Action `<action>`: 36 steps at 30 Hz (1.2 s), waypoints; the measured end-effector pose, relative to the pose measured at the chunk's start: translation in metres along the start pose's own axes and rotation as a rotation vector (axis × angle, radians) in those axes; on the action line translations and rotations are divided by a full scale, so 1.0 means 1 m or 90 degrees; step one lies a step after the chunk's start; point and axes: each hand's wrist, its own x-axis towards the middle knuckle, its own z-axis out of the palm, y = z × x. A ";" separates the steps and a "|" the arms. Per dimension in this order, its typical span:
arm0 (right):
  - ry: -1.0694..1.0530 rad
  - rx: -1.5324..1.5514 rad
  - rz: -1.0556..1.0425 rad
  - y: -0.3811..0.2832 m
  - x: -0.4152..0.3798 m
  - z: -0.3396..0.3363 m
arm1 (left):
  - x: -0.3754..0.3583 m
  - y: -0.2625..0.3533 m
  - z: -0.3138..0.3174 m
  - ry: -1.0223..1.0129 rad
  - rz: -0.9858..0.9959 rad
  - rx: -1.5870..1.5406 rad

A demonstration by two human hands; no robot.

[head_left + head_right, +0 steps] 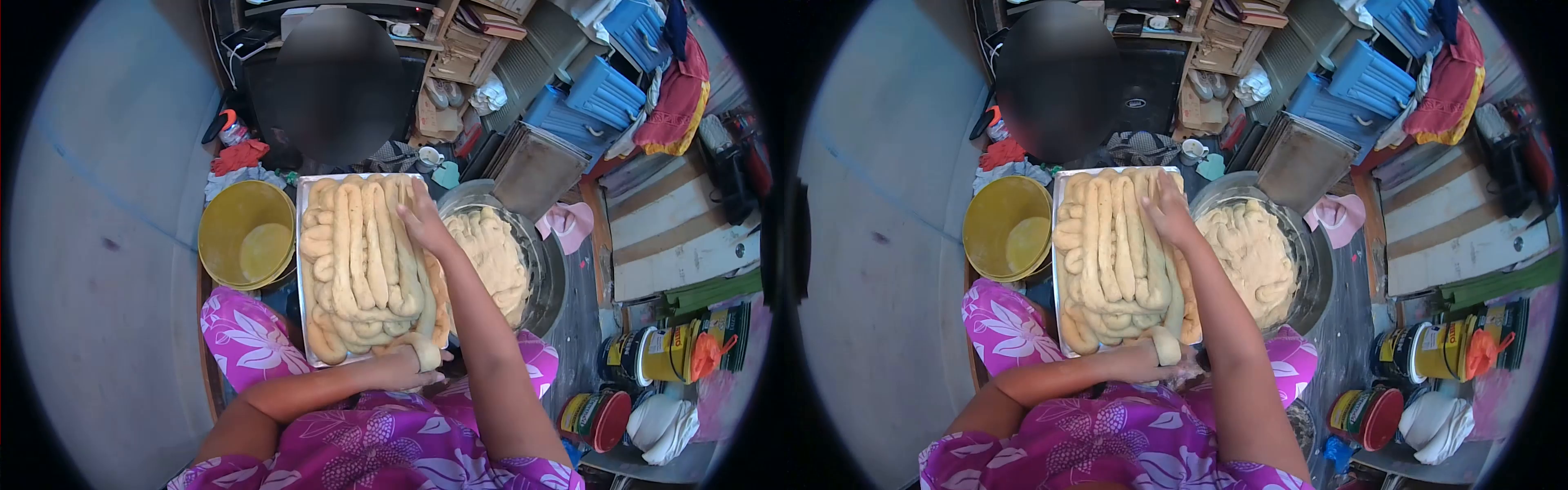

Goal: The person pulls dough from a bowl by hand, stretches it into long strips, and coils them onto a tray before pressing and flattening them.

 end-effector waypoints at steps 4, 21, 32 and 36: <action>-0.161 0.511 0.246 -0.024 -0.102 -0.066 | -0.014 0.014 -0.004 0.146 0.108 0.105; -0.084 0.086 0.046 -0.034 -0.147 -0.021 | -0.173 0.026 -0.095 0.602 -0.319 0.143; -0.177 0.622 0.143 -0.163 -0.090 -0.009 | -0.085 0.032 -0.118 0.624 0.322 -0.116; 0.004 0.496 0.321 -0.085 -0.073 -0.020 | -0.067 -0.005 -0.113 0.662 0.239 0.273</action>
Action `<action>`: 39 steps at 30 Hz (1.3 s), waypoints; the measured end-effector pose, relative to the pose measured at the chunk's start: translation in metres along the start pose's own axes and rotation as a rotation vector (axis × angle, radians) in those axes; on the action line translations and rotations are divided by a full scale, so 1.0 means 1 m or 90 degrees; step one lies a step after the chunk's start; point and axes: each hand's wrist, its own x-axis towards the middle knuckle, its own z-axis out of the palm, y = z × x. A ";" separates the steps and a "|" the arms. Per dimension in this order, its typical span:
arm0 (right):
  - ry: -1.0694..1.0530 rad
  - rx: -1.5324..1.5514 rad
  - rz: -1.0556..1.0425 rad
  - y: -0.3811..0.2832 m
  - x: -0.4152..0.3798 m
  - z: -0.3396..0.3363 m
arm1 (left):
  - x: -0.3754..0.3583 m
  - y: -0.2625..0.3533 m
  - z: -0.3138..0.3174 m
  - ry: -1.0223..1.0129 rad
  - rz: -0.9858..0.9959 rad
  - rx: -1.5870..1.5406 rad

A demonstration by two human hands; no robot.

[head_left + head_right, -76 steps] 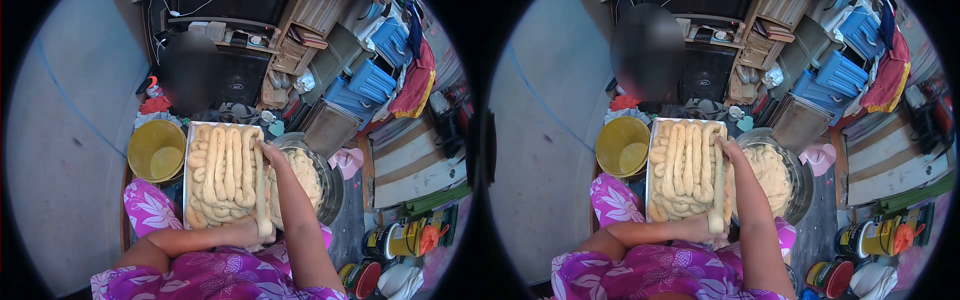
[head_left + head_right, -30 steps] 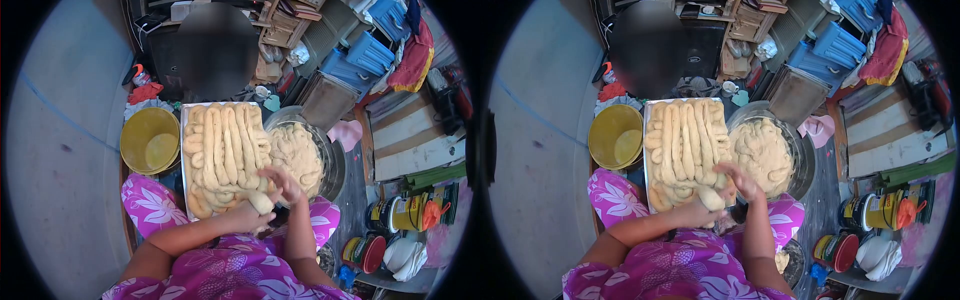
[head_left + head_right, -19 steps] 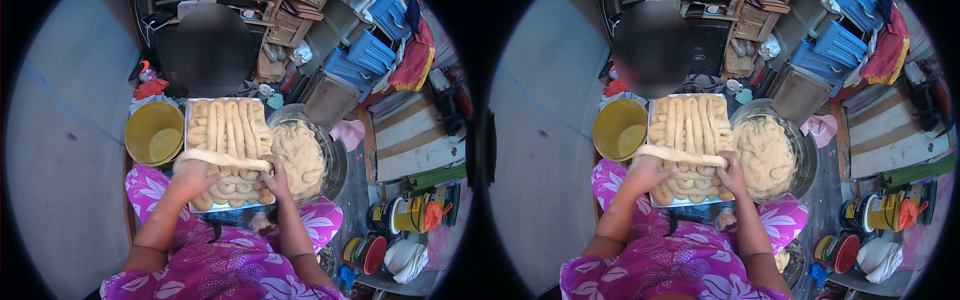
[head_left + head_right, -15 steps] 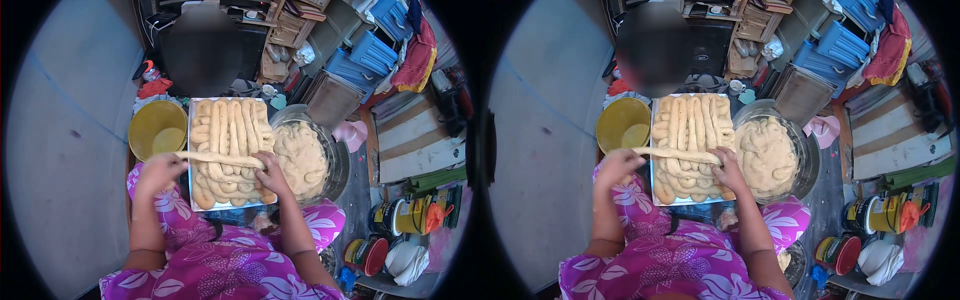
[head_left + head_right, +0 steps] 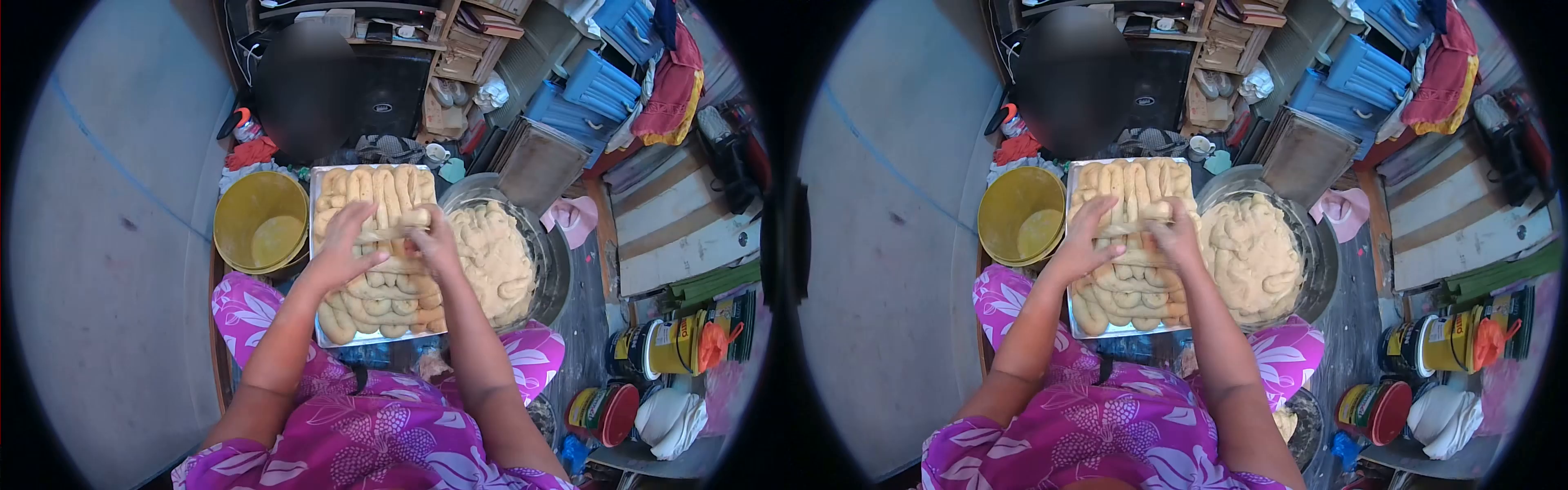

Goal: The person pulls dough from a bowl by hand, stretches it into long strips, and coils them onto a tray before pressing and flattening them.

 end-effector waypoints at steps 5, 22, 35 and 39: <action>0.095 -0.358 -0.068 0.047 -0.003 -0.063 | -0.051 -0.059 -0.002 -0.032 -0.215 0.133; -0.016 -0.614 -0.356 0.041 -0.016 -0.035 | -0.031 -0.048 0.000 0.033 -0.107 0.158; 0.033 -0.301 -0.171 0.046 0.007 -0.048 | -0.021 -0.038 0.036 -0.011 -0.109 0.212; 0.081 -0.426 -0.140 0.060 0.046 -0.035 | -0.015 -0.071 0.039 0.096 -0.199 0.194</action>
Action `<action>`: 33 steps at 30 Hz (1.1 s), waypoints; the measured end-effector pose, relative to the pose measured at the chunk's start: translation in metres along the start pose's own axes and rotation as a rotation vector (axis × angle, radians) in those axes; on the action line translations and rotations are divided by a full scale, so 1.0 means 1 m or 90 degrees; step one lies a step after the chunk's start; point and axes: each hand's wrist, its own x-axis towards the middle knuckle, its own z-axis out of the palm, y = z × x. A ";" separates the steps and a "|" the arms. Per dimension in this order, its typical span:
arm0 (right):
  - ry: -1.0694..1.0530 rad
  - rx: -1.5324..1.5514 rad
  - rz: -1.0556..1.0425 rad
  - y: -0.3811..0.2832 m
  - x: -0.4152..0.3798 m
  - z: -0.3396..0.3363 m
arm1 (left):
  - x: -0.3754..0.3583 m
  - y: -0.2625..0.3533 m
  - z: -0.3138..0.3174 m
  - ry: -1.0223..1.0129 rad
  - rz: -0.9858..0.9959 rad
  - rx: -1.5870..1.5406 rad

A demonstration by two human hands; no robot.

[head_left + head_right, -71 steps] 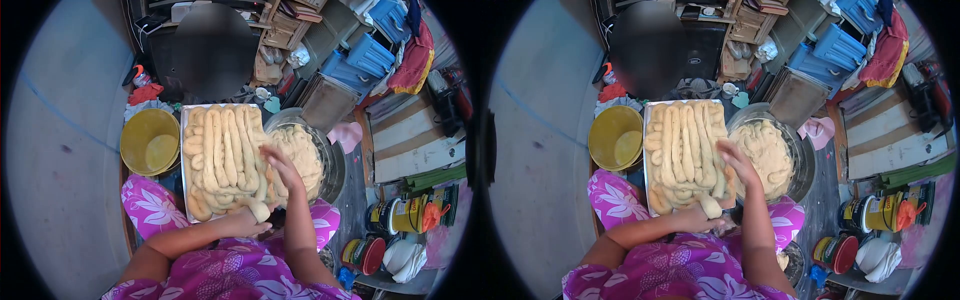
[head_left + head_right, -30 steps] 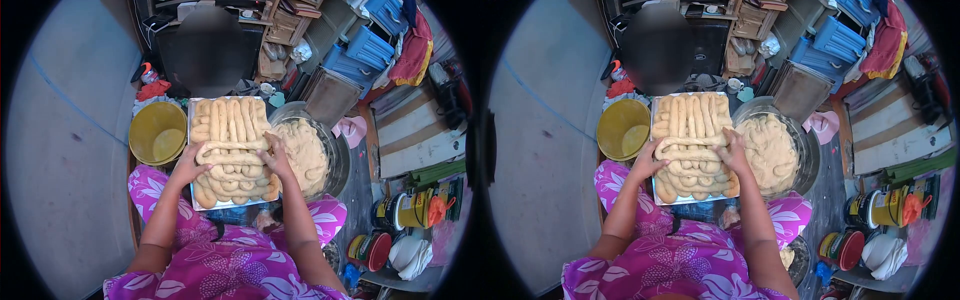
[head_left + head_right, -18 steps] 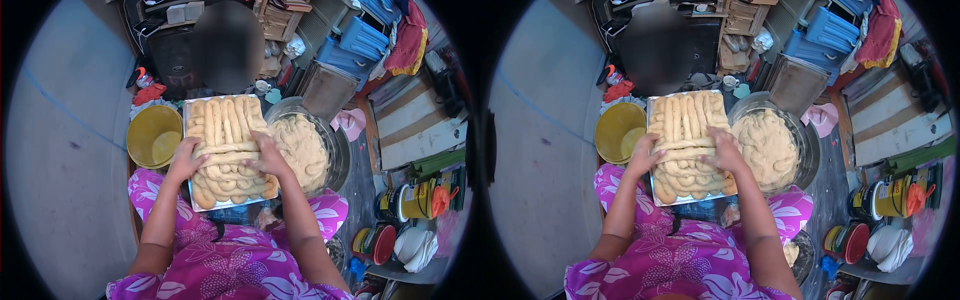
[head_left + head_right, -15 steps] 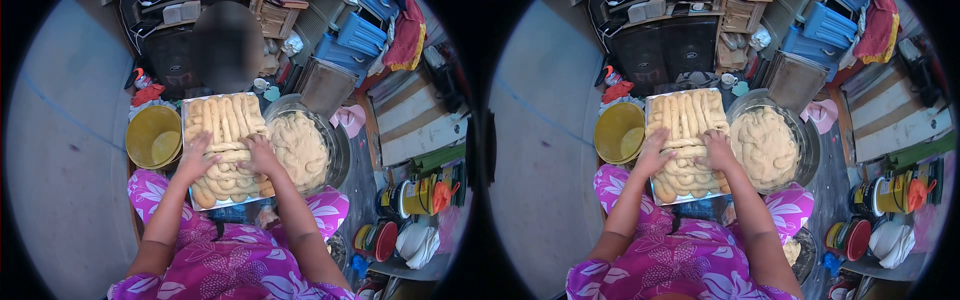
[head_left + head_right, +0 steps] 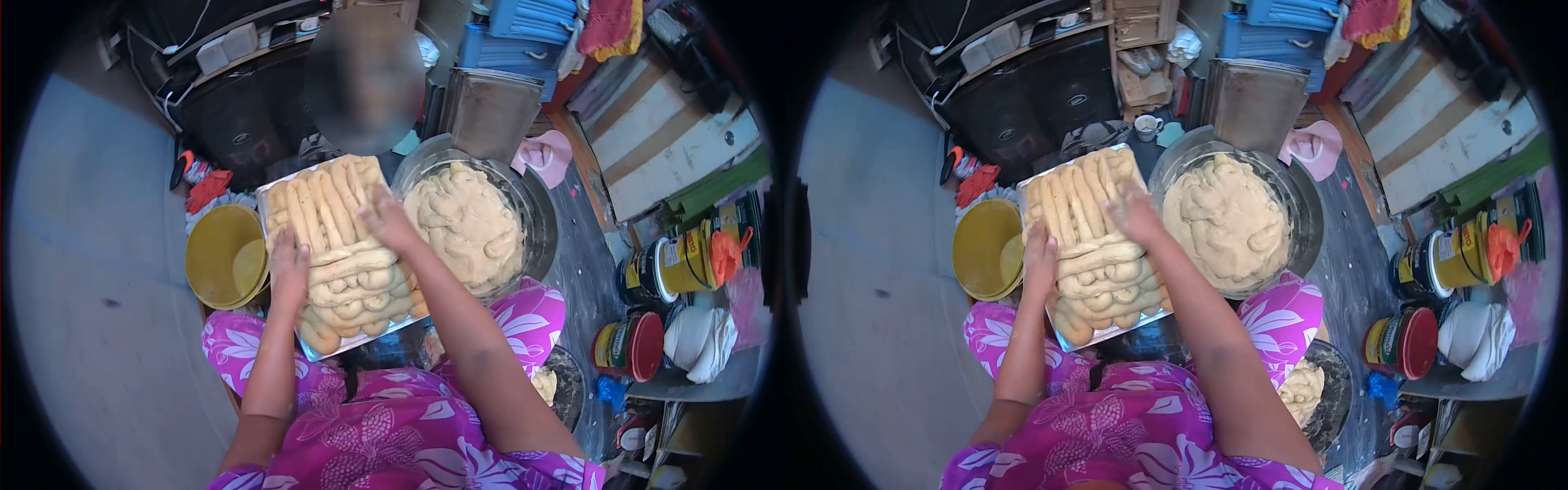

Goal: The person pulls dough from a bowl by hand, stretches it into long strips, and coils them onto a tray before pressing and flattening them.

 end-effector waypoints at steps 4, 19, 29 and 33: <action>-0.097 -0.194 -0.049 -0.018 -0.006 0.007 | -0.010 0.045 -0.007 -0.189 0.026 0.265; 0.220 0.214 0.051 0.082 -0.023 -0.060 | 0.043 0.170 0.100 -0.301 0.261 0.258; 0.303 0.002 0.539 0.550 -0.101 -0.009 | 0.004 0.194 0.157 -0.573 0.272 0.420; 0.465 -0.020 0.898 0.526 -0.074 -0.067 | 0.000 0.191 0.166 -0.618 0.261 0.444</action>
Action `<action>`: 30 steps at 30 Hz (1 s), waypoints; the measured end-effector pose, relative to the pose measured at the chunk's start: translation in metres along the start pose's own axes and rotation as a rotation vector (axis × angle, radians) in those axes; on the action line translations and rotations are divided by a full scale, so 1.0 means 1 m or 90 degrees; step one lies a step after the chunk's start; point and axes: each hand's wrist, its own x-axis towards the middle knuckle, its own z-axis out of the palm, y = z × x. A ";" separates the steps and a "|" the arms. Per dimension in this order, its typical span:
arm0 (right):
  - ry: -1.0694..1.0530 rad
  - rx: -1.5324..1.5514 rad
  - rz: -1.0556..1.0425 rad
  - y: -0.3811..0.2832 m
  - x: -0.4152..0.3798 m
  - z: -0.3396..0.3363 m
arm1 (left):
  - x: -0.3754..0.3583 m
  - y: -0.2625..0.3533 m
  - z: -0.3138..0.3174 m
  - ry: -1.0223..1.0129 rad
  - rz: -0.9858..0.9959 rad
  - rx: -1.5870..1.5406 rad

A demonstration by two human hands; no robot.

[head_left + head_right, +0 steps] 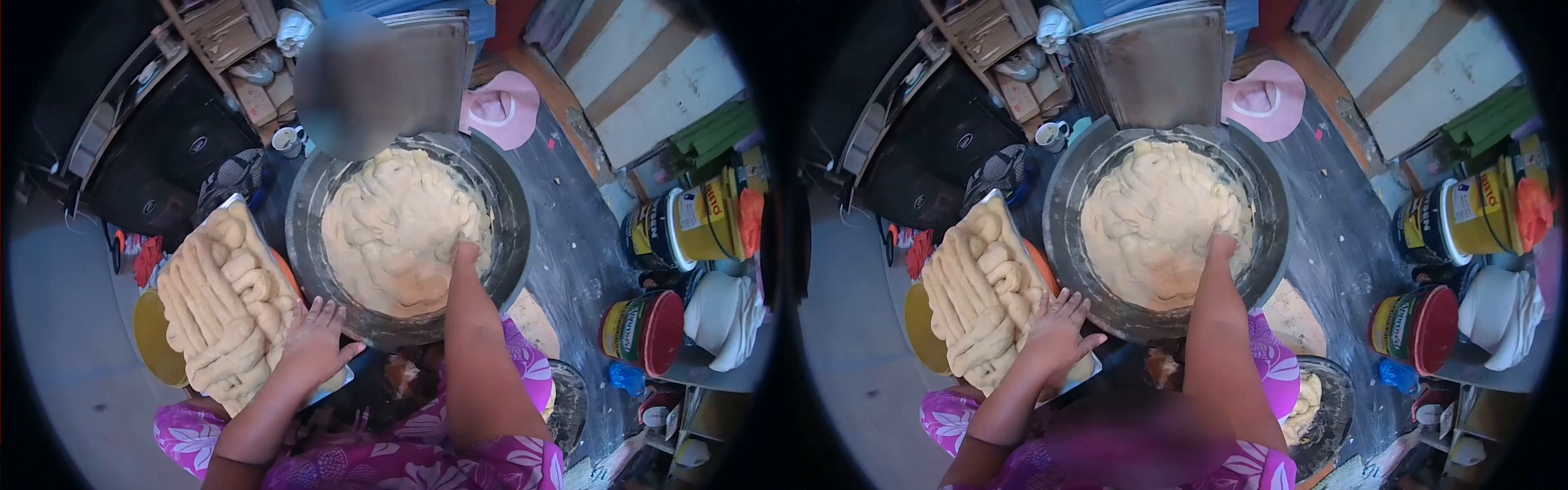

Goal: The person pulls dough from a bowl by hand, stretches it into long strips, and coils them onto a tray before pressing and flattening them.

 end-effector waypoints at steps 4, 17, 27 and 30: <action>0.066 -0.091 0.028 -0.030 -0.008 0.002 | 0.010 0.005 -0.002 -0.053 0.022 0.025; -0.074 0.498 -0.641 -0.156 -0.106 -0.055 | 0.056 0.012 -0.039 -0.030 0.056 -0.126; -1.002 0.348 -0.512 -0.198 -0.219 -0.141 | 0.060 0.001 -0.030 0.157 0.022 -0.240; -1.088 0.273 -0.516 -0.189 -0.213 -0.145 | 0.058 -0.003 -0.034 0.132 0.008 -0.222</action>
